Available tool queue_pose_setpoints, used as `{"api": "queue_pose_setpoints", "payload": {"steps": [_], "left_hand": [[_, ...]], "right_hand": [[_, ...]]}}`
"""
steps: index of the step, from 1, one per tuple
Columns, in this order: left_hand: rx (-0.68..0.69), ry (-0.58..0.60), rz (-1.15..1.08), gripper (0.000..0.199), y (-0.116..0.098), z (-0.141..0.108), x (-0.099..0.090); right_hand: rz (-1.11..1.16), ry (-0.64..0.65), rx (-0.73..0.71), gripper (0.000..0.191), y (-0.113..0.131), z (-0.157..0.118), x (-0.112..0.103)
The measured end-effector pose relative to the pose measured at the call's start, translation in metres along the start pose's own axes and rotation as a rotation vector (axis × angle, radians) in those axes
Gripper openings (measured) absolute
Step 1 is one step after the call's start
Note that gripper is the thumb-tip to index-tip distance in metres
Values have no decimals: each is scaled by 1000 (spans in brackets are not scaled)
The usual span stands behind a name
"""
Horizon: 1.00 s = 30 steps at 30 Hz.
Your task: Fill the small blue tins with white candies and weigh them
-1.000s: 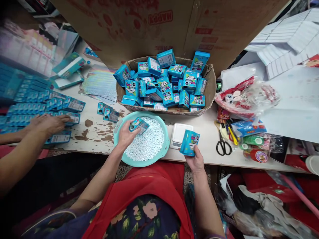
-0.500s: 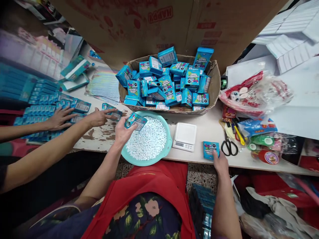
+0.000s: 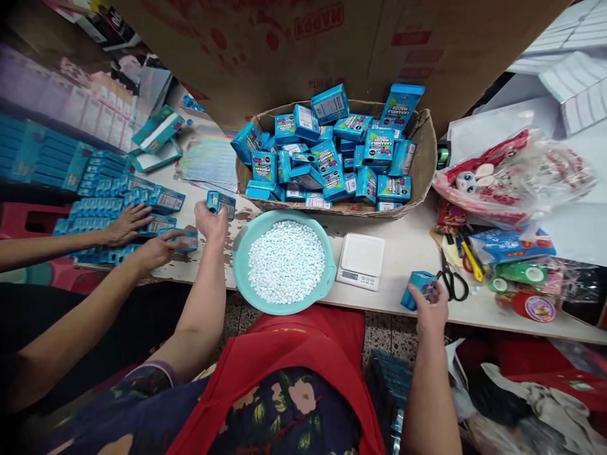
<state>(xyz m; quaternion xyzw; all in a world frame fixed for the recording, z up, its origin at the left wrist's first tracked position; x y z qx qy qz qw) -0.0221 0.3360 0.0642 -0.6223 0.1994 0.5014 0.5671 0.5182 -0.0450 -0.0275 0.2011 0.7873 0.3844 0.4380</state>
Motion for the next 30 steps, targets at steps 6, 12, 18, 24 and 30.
{"api": "queue_pose_setpoints", "payload": {"steps": [6,12,18,24,30], "left_hand": [[-114,183,12,38,37,10,34],[445,280,-71,35,-27,-67,41],[668,729,87,49,-70,-165,125],[423,890,-44,31,-65,-194,125],[116,857,-382,27,-49,-176,95]], "right_hand": [[725,333,134,66,55,-50,21],[801,648,162,60,101,-101,101],[683,788,128,41,126,-130,161],[514,638,138,38,131,-133,179],[157,519,-275,44,153,-138,172]]}}
Point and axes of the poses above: each hand's wrist, its own z-axis towards the middle knuckle, its own x-axis out of the palm, y = z × x, the point moved 8 cm from there along z, towards the middle knuckle
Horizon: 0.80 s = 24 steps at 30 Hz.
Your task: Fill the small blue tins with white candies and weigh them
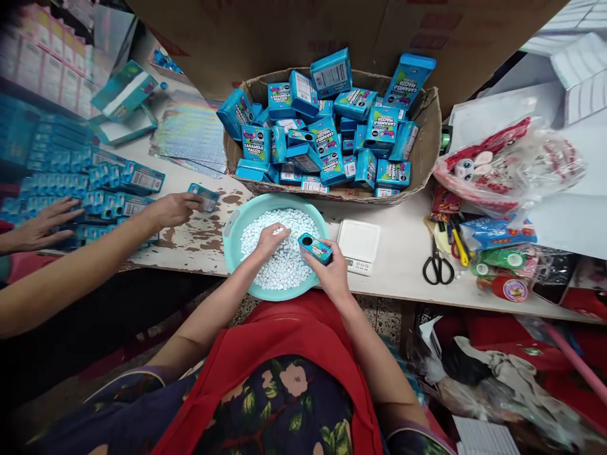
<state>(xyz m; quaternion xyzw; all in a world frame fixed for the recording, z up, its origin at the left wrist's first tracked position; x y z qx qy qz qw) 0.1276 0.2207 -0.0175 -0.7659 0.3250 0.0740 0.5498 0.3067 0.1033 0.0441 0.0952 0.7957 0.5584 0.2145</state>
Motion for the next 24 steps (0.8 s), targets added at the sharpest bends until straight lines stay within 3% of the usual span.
{"api": "queue_pose_setpoints", "payload": {"steps": [5,7,11,16,24], "left_hand": [[-54,-3,-869,23,-32,-25,-20],[8,5,-1016,21,-50,-32,-22],[86,-85,-1070,18,-63,-35,-25],[41,-168,-1042,22,-59,-30,-29],[108,-69,-1021,21,-80,-34,-32]], "right_hand": [[-325,34,-378,26,25,-12,24],[-390,87,-441,26,28,-16,38],[-443,142,-463,28,31,-17,54],[-454,129,-424,32,36,-12,53],[-390,136,-372,31,43,-9,48]]}}
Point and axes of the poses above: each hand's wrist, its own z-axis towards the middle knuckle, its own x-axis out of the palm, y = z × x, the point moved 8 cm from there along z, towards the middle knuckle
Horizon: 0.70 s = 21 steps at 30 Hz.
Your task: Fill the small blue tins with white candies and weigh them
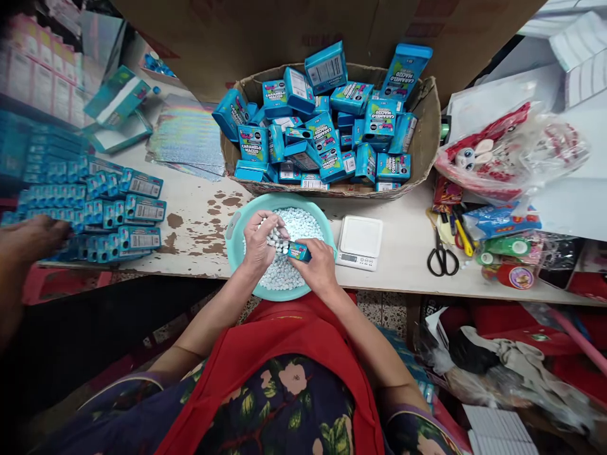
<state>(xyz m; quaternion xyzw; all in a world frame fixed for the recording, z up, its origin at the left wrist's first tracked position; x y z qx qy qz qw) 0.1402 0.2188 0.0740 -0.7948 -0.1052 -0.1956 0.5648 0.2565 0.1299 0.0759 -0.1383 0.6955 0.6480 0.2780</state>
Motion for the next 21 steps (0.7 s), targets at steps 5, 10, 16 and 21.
{"api": "queue_pose_setpoints", "payload": {"steps": [5,10,16,21], "left_hand": [[14,29,75,23,-4,-4,6],[36,15,165,19,-1,-5,4],[47,8,186,21,2,-4,0],[86,-15,180,22,0,-8,2]], "right_hand": [[18,-36,27,28,0,-1,-4],[41,-39,62,25,-1,-2,-2],[49,-94,99,25,-2,-4,-5],[53,-96,68,25,1,-3,-4]]}}
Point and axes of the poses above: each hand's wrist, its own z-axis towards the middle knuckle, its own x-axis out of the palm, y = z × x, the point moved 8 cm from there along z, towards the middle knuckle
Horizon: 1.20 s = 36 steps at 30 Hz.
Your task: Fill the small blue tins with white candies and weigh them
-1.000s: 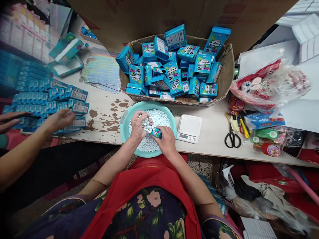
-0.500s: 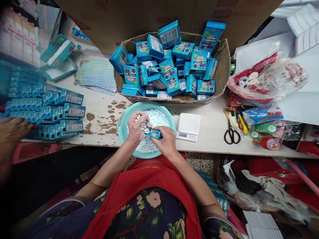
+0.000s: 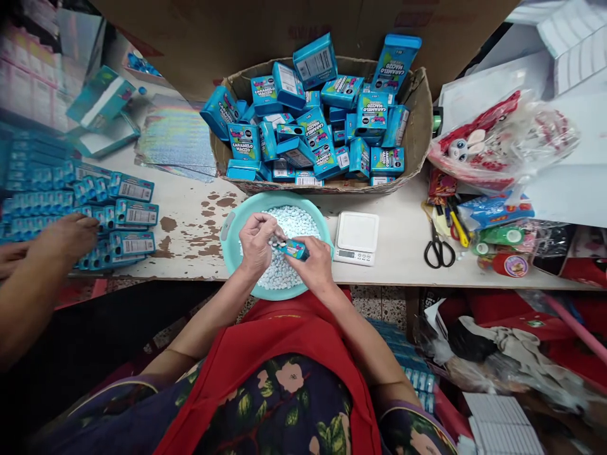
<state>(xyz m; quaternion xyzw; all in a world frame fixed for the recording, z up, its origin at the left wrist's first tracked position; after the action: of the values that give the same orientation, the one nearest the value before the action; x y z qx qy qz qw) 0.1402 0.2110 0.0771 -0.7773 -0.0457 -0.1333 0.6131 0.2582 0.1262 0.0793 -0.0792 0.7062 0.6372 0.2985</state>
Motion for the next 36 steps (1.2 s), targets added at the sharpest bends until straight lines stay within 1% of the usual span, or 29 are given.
{"api": "queue_pose_setpoints", "payload": {"steps": [3,5,6,8,9,10,11,13,14,15,17,19,20,21,23,25,26,27,29,30,32,34,36], "left_hand": [[-17,50,-20,21,0,-5,7],[-17,75,-44,22,0,-4,6],[-25,78,-49,23,3,0,3],[-70,64,4,26,15,14,-9],[-88,56,92,27,24,24,-17],[-95,64,227,28,35,35,-24],[-82,98,408,26,45,45,-27],[-26,226,813,23,68,57,-24],[-2,296,992,23,80,58,-19],[10,361,1135,25,92,55,-14],[24,478,1326,30,108,43,-2],[41,585,1412,29,116,26,6],[43,608,1411,26,116,20,6],[38,607,1387,22,114,16,3],[11,551,1330,14,107,13,-9],[-10,442,1237,11,94,16,-24],[-31,367,1138,13,87,18,-31],[-68,273,990,17,78,20,-38],[-166,90,570,25,64,18,-48],[-205,37,354,27,57,15,-47],[-214,6,40,24,41,9,-36],[-161,-3,-133,20,24,6,-25],[-120,-45,-197,22,14,5,-22]], "right_hand": [[28,-5,3,27,-6,1,0],[54,10,19,28,-13,1,1],[73,8,33,28,-17,1,0],[121,-4,49,29,-22,-3,-4],[149,-11,51,29,-24,-7,-8],[176,-19,56,30,-24,-11,-13],[200,-26,62,31,-24,-15,-17],[231,-49,74,34,-22,-22,-27],[235,-72,77,36,-21,-24,-32],[231,-93,76,37,-20,-25,-36],[202,-120,60,37,-16,-23,-40],[160,-119,34,35,-14,-18,-39],[143,-116,21,35,-13,-14,-38],[129,-116,9,35,-12,-12,-37],[102,-121,-11,34,-13,-8,-35],[73,-121,-18,34,-16,-6,-31],[58,-118,-18,33,-18,-6,-29],[43,-114,-17,33,-20,-6,-26],[15,-99,-22,32,-23,-6,-17],[-1,-84,-31,31,-23,-5,-11],[-35,-39,-58,29,-20,-3,1],[-62,20,-85,28,-15,-1,12],[-75,68,-103,28,-8,-1,20]]}}
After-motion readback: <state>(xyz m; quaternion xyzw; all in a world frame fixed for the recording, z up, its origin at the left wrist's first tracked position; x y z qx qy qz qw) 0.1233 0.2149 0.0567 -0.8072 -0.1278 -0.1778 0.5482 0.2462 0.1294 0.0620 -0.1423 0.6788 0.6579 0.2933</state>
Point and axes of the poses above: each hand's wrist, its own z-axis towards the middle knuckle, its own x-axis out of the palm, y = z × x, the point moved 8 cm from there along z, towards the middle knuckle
